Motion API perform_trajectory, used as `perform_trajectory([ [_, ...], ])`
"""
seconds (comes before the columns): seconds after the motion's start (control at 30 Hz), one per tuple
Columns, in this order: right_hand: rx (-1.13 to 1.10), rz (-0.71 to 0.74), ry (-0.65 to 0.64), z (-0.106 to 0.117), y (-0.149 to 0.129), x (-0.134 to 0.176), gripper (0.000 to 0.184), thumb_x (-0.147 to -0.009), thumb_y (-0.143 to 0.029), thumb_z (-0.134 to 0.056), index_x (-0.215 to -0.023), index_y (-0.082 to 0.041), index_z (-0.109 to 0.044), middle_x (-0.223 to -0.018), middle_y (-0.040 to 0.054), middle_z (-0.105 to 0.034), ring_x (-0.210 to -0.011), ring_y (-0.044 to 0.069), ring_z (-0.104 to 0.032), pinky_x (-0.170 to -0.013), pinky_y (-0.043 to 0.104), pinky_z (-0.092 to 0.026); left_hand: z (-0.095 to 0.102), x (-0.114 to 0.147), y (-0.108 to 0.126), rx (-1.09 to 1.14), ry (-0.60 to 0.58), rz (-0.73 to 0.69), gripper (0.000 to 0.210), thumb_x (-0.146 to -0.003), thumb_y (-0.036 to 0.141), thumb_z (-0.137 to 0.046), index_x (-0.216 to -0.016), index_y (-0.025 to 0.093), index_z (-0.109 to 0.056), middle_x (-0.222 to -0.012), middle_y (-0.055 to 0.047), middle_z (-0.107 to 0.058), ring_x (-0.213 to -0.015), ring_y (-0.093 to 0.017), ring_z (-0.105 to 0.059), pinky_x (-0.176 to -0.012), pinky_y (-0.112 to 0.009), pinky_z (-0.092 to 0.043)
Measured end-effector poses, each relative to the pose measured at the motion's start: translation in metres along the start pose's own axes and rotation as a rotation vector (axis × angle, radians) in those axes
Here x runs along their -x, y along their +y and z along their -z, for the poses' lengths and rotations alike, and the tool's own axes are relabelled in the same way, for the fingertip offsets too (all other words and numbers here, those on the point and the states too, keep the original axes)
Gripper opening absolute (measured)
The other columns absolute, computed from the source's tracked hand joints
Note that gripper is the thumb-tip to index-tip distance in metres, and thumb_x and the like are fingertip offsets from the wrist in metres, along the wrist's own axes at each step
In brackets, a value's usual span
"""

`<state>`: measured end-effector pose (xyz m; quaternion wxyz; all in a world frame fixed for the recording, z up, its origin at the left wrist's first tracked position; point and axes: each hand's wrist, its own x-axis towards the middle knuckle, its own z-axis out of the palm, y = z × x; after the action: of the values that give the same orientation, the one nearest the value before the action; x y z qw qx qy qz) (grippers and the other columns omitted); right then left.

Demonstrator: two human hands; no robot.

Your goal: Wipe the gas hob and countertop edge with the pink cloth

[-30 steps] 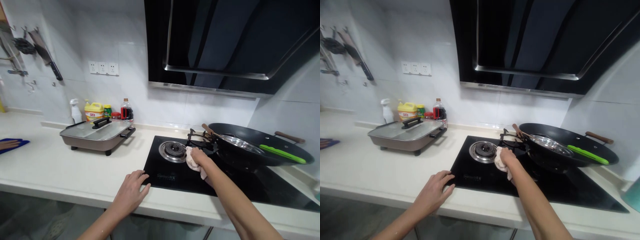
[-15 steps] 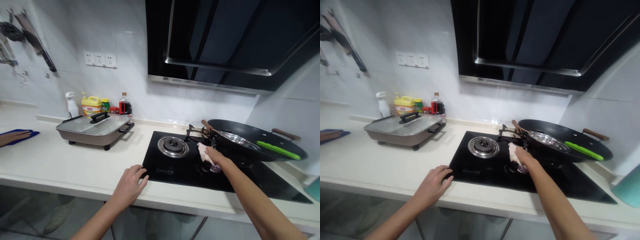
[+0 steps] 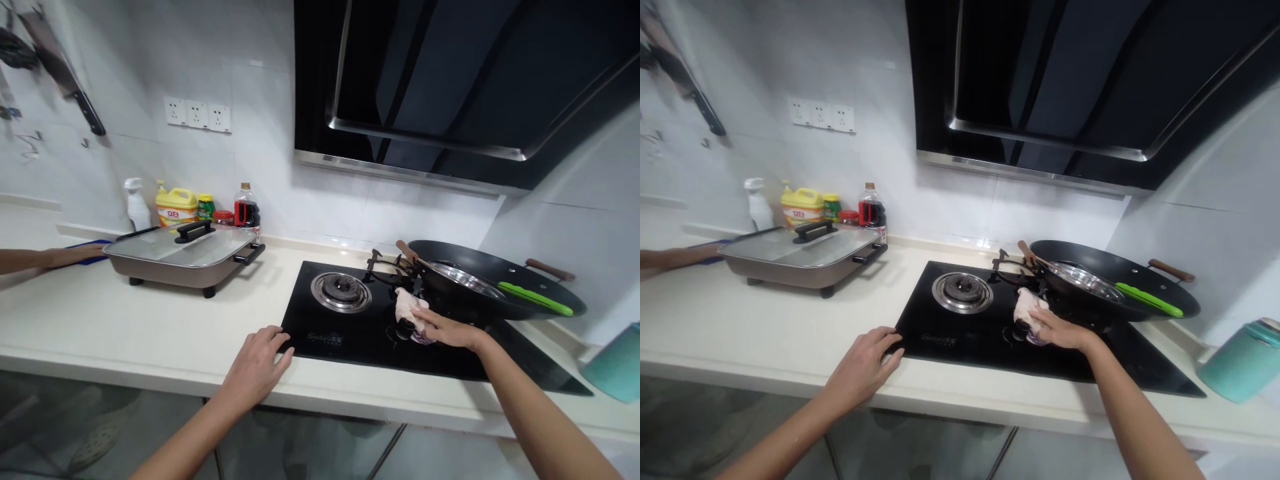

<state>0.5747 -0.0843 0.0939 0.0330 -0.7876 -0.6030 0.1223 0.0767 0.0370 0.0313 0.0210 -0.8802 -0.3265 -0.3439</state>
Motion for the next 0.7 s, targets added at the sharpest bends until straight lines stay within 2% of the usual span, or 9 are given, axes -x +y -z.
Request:
perform_trajectory([
  [0.13,-0.025,0.059,-0.051,0.007,0.004,-0.005,0.095,-0.074,-0.051,-0.071,-0.160,-0.018,-0.044,-0.167,0.0127,-0.039,-0.153,0.030,-0.038,-0.123,0.038,-0.032,-0.002,0.001,-0.002,-0.016,0.008,-0.018,0.031,-0.102,0.035,-0.051,-0.117,0.019,-0.073,-0.123,-0.013,-0.071,-0.113,-0.029,-0.068,-0.096,-0.047,-0.054],
  [0.23,-0.023,0.072,-0.032,0.002,-0.006,-0.025,0.103,-0.062,-0.040,-0.079,-0.157,-0.022,-0.046,-0.157,0.0133,-0.050,-0.138,0.031,-0.053,-0.113,0.036,-0.043,-0.002,0.001,-0.003,-0.023,0.026,-0.030,0.030,-0.102,0.036,-0.051,-0.116,0.021,-0.074,-0.121,-0.012,-0.072,-0.110,-0.028,-0.069,-0.096,-0.046,-0.055],
  [0.33,-0.015,0.069,0.023,-0.004,-0.014,-0.047,0.093,-0.062,-0.027,-0.077,-0.151,-0.027,-0.050,-0.145,0.0115,-0.058,-0.123,0.028,-0.061,-0.104,0.034,-0.045,-0.002,0.000,-0.004,-0.034,0.028,-0.029,0.031,-0.101,0.037,-0.051,-0.116,0.021,-0.074,-0.120,-0.012,-0.072,-0.109,-0.028,-0.069,-0.095,-0.045,-0.056],
  [0.43,-0.027,0.064,0.090,-0.004,-0.015,-0.065,0.072,-0.068,-0.017,-0.068,-0.139,-0.026,-0.058,-0.141,0.0115,-0.060,-0.127,0.029,-0.057,-0.107,0.036,-0.040,-0.001,-0.002,-0.005,-0.032,0.007,-0.012,0.032,-0.101,0.038,-0.051,-0.115,0.021,-0.074,-0.120,-0.012,-0.072,-0.108,-0.028,-0.069,-0.094,-0.045,-0.056],
  [0.53,-0.088,0.095,0.082,0.003,-0.005,-0.074,0.058,-0.069,-0.013,-0.063,-0.127,-0.022,-0.065,-0.134,0.0100,-0.065,-0.123,0.027,-0.058,-0.106,0.035,-0.041,0.000,-0.003,-0.005,-0.023,-0.009,-0.001,0.033,-0.102,0.038,-0.049,-0.114,0.021,-0.075,-0.120,-0.011,-0.072,-0.108,-0.027,-0.070,-0.094,-0.044,-0.057],
  [0.6,-0.150,0.116,0.040,0.009,0.007,-0.070,0.058,-0.068,-0.013,-0.061,-0.124,-0.021,-0.067,-0.125,0.0077,-0.070,-0.113,0.025,-0.063,-0.101,0.033,-0.045,0.001,-0.004,-0.005,-0.021,-0.016,0.000,0.034,-0.102,0.037,-0.048,-0.114,0.020,-0.075,-0.119,-0.012,-0.072,-0.108,-0.027,-0.070,-0.094,-0.044,-0.057],
  [0.7,-0.258,0.110,-0.004,0.016,0.030,-0.051,0.066,-0.066,-0.016,-0.060,-0.132,-0.021,-0.064,-0.118,0.0050,-0.073,-0.105,0.024,-0.066,-0.094,0.034,-0.052,0.003,-0.005,-0.004,-0.028,-0.018,0.007,0.035,-0.101,0.038,-0.048,-0.113,0.020,-0.076,-0.119,-0.012,-0.073,-0.108,-0.028,-0.071,-0.094,-0.044,-0.057],
])
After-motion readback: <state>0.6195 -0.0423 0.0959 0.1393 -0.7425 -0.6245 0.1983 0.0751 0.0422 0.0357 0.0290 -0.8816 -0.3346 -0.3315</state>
